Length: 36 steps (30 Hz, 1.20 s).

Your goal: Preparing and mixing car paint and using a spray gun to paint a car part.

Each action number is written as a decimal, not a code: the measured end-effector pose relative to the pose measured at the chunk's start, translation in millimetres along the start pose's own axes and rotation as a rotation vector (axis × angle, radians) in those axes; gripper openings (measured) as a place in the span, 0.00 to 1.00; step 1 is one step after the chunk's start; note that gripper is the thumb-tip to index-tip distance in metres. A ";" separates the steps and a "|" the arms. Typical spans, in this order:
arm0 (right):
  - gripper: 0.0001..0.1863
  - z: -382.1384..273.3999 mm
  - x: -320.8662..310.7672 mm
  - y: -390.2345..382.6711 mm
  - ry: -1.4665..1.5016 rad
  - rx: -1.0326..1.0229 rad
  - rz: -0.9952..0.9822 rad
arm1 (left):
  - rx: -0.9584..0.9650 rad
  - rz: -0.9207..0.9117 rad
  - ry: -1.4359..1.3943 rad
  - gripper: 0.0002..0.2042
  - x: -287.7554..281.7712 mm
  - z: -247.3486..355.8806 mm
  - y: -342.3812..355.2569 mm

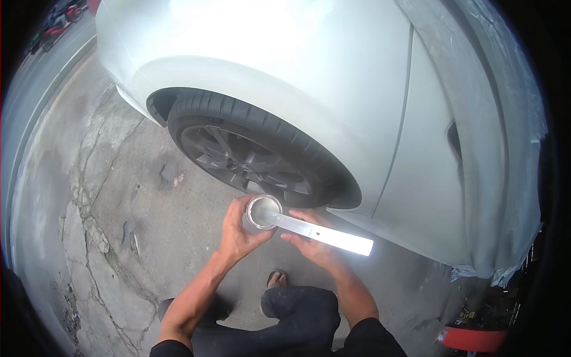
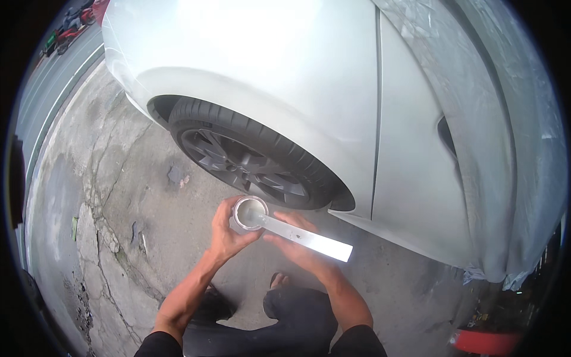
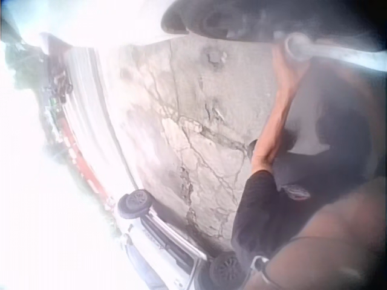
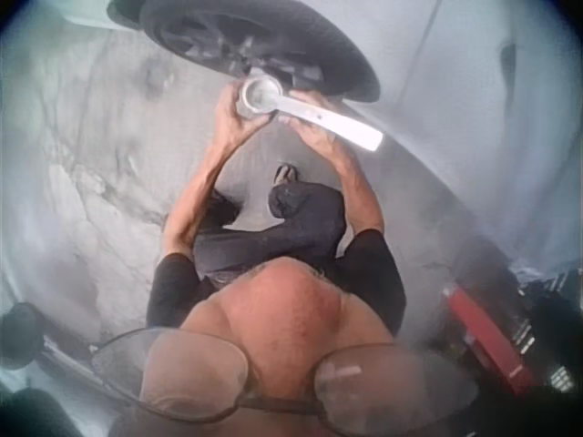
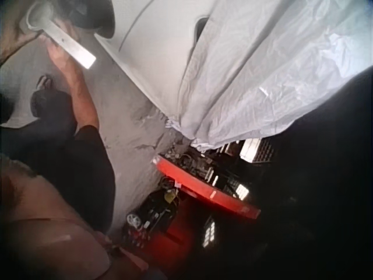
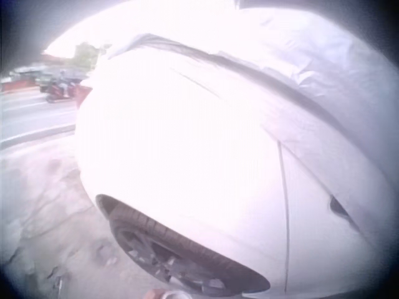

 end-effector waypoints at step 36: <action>0.33 20.9 -39.8 -2.9 -0.355 -0.879 0.784 | -0.072 -0.156 -0.165 0.37 8.1 -43.0 -48.3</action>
Point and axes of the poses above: each hand's wrist, its own y-axis towards the middle knuckle, its own x-axis out of the palm, z = x × y, the point moved 9 cm from there along y, towards the middle knuckle, and after that the axes turned 14 degrees about z, right-handed, at the moved point
